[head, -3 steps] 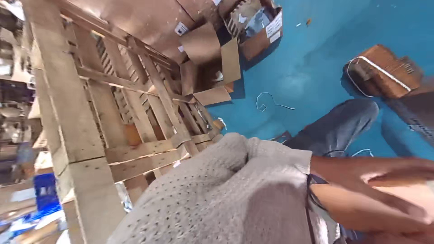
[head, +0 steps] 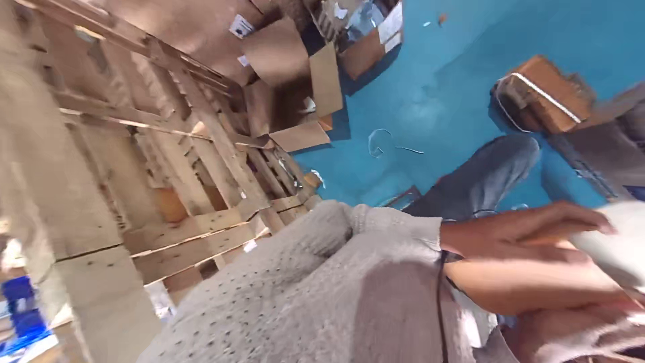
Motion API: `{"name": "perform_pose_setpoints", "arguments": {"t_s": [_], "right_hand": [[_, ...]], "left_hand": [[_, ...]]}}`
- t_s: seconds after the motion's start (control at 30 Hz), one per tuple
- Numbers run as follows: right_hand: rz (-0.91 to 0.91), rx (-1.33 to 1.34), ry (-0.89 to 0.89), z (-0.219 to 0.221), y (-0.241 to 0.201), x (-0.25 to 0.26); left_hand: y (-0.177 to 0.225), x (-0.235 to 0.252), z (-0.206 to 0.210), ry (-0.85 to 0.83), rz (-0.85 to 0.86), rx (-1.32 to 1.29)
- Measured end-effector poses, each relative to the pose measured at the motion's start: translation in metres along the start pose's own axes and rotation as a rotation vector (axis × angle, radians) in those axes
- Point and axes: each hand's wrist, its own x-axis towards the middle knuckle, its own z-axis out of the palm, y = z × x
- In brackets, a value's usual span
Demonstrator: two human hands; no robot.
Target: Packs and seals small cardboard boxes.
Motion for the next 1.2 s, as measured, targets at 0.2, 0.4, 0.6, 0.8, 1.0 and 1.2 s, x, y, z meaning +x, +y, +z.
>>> {"name": "perform_pose_setpoints", "arguments": {"t_s": [0.2, 0.4, 0.6, 0.8, 1.0, 1.2], "right_hand": [[-0.008, -0.302, -0.016, 0.035, -0.036, 0.009], [-0.033, -0.241, -0.055, 0.045, -0.046, 0.007], [-0.165, -0.272, -0.033, 0.013, -0.062, 0.003], [0.107, -0.221, -0.010, -0.024, -0.097, -0.017], [0.038, -0.088, 0.074, -0.068, -0.054, -0.011], [0.043, -0.120, 0.028, -0.073, -0.060, 0.013]], "left_hand": [[0.068, -0.003, -0.006, 0.223, -0.040, 0.111], [0.070, -0.022, -0.009, 0.268, 0.092, 0.120], [0.080, -0.032, 0.026, 0.258, 0.120, 0.154], [0.076, -0.042, 0.075, 0.258, 0.083, 0.313], [0.169, -0.019, 0.062, 0.482, 0.598, 0.614], [0.338, 0.002, 0.091, 0.277, 1.113, 0.965]]}}
